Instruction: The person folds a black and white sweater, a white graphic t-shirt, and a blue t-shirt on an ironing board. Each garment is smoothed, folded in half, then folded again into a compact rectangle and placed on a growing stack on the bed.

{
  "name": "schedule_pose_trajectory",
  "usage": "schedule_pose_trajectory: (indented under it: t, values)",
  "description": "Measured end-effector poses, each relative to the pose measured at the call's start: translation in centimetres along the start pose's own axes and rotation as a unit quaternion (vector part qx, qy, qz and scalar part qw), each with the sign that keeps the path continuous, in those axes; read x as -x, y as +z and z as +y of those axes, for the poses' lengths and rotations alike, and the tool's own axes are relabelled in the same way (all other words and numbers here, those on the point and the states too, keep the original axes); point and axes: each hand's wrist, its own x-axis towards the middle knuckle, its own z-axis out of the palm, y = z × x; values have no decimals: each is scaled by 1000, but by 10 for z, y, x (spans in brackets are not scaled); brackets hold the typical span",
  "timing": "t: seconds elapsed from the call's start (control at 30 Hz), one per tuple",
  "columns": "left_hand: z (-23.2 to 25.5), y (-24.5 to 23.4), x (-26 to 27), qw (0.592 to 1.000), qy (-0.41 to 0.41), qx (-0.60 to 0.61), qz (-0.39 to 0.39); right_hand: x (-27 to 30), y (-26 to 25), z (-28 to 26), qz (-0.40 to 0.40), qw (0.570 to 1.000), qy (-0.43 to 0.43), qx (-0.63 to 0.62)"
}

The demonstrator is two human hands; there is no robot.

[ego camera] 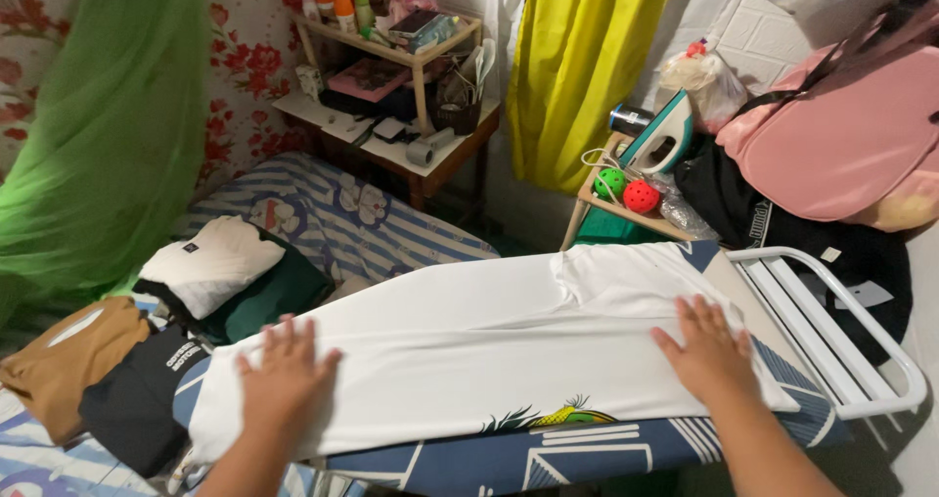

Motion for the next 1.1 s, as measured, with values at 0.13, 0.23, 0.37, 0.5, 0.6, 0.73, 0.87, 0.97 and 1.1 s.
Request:
schedule_pose_trajectory:
  t: [0.13, 0.23, 0.37, 0.5, 0.6, 0.73, 0.87, 0.97, 1.1]
  values:
    - [-14, 15, -31, 994, -99, 43, -22, 3, 2, 11, 16, 999, 36, 29]
    - [20, 16, -47, 996, -35, 67, 53, 14, 2, 6, 114, 992, -19, 55]
    - [131, 6, -66, 980, 97, 174, -4, 24, 0, 5, 190, 972, -136, -26]
    - [253, -7, -63, 946, 230, 185, -132, 27, 0, 6, 159, 979, -126, -18]
    - [311, -15, -64, 940, 161, 263, -148, 27, -2, 4, 117, 987, -105, -12]
    - [348, -20, -75, 928, 66, 336, -144, 31, -10, -1, 121, 986, -114, -15]
    - [360, -16, -78, 908, 28, 408, -93, 38, -24, -9, 169, 976, -136, 9]
    - [369, -10, -66, 861, 79, 499, -59, 42, -27, -12, 118, 989, -84, -24]
    - [354, 3, -43, 614, 707, 337, 97, 30, -13, -1, 97, 993, -22, -68]
